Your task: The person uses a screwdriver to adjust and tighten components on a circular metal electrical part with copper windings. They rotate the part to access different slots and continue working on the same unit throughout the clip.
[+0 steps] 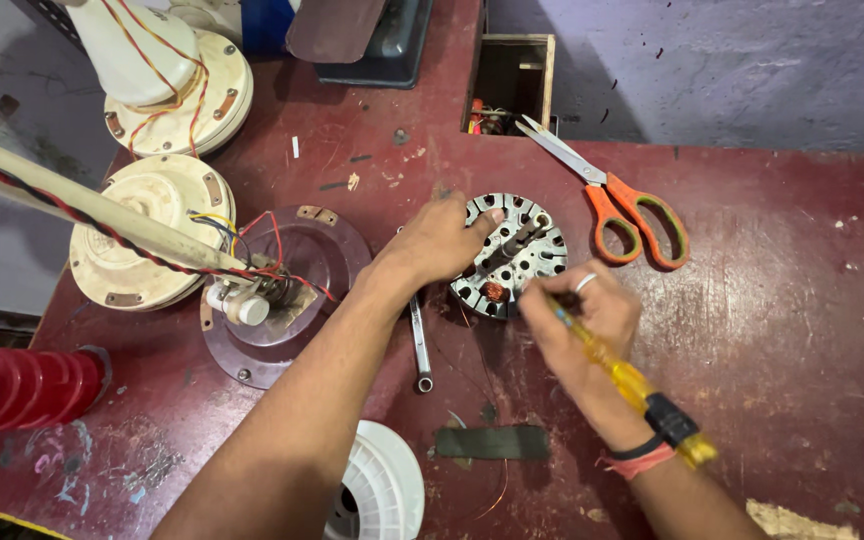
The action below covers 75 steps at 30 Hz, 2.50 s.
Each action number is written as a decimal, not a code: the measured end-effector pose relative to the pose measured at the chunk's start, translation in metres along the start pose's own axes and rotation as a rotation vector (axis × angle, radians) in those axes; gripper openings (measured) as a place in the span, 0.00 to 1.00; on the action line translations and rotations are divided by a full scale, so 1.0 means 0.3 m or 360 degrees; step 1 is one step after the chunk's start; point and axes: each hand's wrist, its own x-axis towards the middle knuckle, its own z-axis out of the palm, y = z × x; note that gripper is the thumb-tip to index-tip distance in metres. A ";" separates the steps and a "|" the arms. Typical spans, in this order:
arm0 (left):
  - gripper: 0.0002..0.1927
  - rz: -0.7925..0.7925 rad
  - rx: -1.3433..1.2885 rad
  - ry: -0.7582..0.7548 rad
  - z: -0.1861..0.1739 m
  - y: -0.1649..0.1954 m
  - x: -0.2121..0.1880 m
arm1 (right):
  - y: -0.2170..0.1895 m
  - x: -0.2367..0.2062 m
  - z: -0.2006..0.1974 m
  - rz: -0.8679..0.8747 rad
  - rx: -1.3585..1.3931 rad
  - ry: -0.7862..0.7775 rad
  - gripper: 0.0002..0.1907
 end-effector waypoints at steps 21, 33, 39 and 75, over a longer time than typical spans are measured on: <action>0.33 0.0044 0.0068 0.0033 0.004 -0.010 0.006 | 0.005 0.006 -0.006 0.0089 0.0091 0.0024 0.05; 0.33 0.0018 0.0041 0.0029 -0.007 -0.002 0.002 | 0.005 0.010 0.003 -0.0044 0.0020 0.0022 0.06; 0.33 0.0017 0.0036 0.0029 -0.006 -0.003 -0.001 | -0.003 0.006 0.004 0.0104 0.0157 0.0010 0.08; 0.34 -0.0010 0.0056 -0.0024 -0.007 -0.005 0.003 | -0.006 0.000 0.000 0.0048 0.0121 -0.0004 0.07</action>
